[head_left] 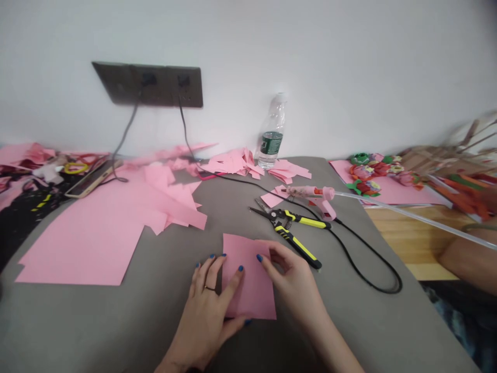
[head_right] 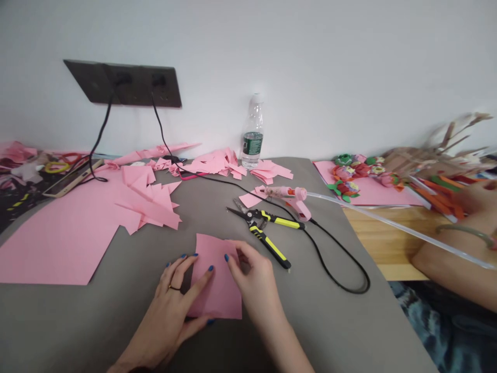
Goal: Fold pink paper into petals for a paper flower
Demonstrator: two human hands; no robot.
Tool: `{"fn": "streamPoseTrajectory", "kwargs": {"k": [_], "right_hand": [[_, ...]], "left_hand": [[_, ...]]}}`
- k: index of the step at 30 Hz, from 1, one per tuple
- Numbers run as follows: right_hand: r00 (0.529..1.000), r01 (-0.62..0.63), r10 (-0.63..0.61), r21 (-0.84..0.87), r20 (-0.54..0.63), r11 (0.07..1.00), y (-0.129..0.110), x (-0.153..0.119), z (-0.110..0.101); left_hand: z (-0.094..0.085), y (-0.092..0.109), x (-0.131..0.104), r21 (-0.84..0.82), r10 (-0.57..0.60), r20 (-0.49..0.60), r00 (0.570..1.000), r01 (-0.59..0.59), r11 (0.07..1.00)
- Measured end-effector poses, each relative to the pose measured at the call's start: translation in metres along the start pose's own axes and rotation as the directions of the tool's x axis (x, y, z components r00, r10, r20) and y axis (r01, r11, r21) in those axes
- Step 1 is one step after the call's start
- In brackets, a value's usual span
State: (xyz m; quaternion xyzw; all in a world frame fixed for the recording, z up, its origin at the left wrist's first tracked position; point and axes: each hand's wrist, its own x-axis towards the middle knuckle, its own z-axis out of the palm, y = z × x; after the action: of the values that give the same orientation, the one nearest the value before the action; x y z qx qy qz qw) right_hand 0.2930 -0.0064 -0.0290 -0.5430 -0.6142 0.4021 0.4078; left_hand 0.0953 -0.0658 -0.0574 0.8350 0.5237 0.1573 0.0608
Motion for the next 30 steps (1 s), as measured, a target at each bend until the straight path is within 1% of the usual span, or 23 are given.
{"fn": "streamPoseTrajectory", "kwargs": {"k": [2,4,6,8,10,11,14,16,22,26,30], "right_hand": [[0.985,0.170,-0.165,-0.145,0.050,0.975,0.000,-0.001,-0.001],[0.939,0.335,-0.301,-0.242,0.167,0.911,0.000,-0.004,0.000],[0.885,0.440,-0.350,-0.304,0.307,0.845,0.002,-0.008,0.001],[0.842,0.496,-0.340,-0.356,0.419,0.792,0.005,-0.013,0.002],[0.815,0.520,-0.305,-0.388,0.493,0.761,0.008,-0.017,0.004],[0.808,0.521,-0.287,-0.398,0.514,0.755,0.009,-0.019,0.005],[0.808,0.517,-0.265,-0.418,0.526,0.747,0.010,-0.023,0.006],[0.802,0.523,-0.252,-0.433,0.541,0.734,0.010,-0.023,0.004],[0.747,0.565,-0.193,-0.456,0.636,0.687,0.010,-0.014,-0.010],[0.717,0.579,-0.177,-0.434,0.674,0.690,0.010,-0.005,-0.020],[0.700,0.594,-0.169,-0.435,0.694,0.677,0.012,-0.002,-0.022]], "left_hand": [[0.000,0.007,0.002,-0.002,-0.040,-0.026,0.999,0.040,0.999],[-0.004,0.007,0.005,-0.030,-0.057,-0.035,0.998,0.056,0.998],[-0.010,0.001,0.006,-0.082,-0.059,-0.026,0.998,0.056,0.995],[-0.017,-0.011,0.007,-0.135,-0.048,-0.013,0.999,0.046,0.990],[-0.022,-0.023,0.007,-0.156,-0.010,-0.002,1.000,0.010,0.988],[-0.023,-0.028,0.007,-0.155,0.009,0.001,1.000,-0.009,0.988],[-0.025,-0.036,0.006,-0.140,0.045,0.015,0.999,-0.042,0.989],[-0.025,-0.036,0.006,-0.136,0.056,0.023,0.998,-0.053,0.989],[-0.026,-0.034,0.008,-0.162,0.054,0.028,0.998,-0.049,0.986],[-0.026,-0.033,0.009,-0.146,0.044,0.019,0.999,-0.041,0.988],[-0.024,-0.033,0.008,-0.108,0.051,0.027,0.998,-0.047,0.993]]}}
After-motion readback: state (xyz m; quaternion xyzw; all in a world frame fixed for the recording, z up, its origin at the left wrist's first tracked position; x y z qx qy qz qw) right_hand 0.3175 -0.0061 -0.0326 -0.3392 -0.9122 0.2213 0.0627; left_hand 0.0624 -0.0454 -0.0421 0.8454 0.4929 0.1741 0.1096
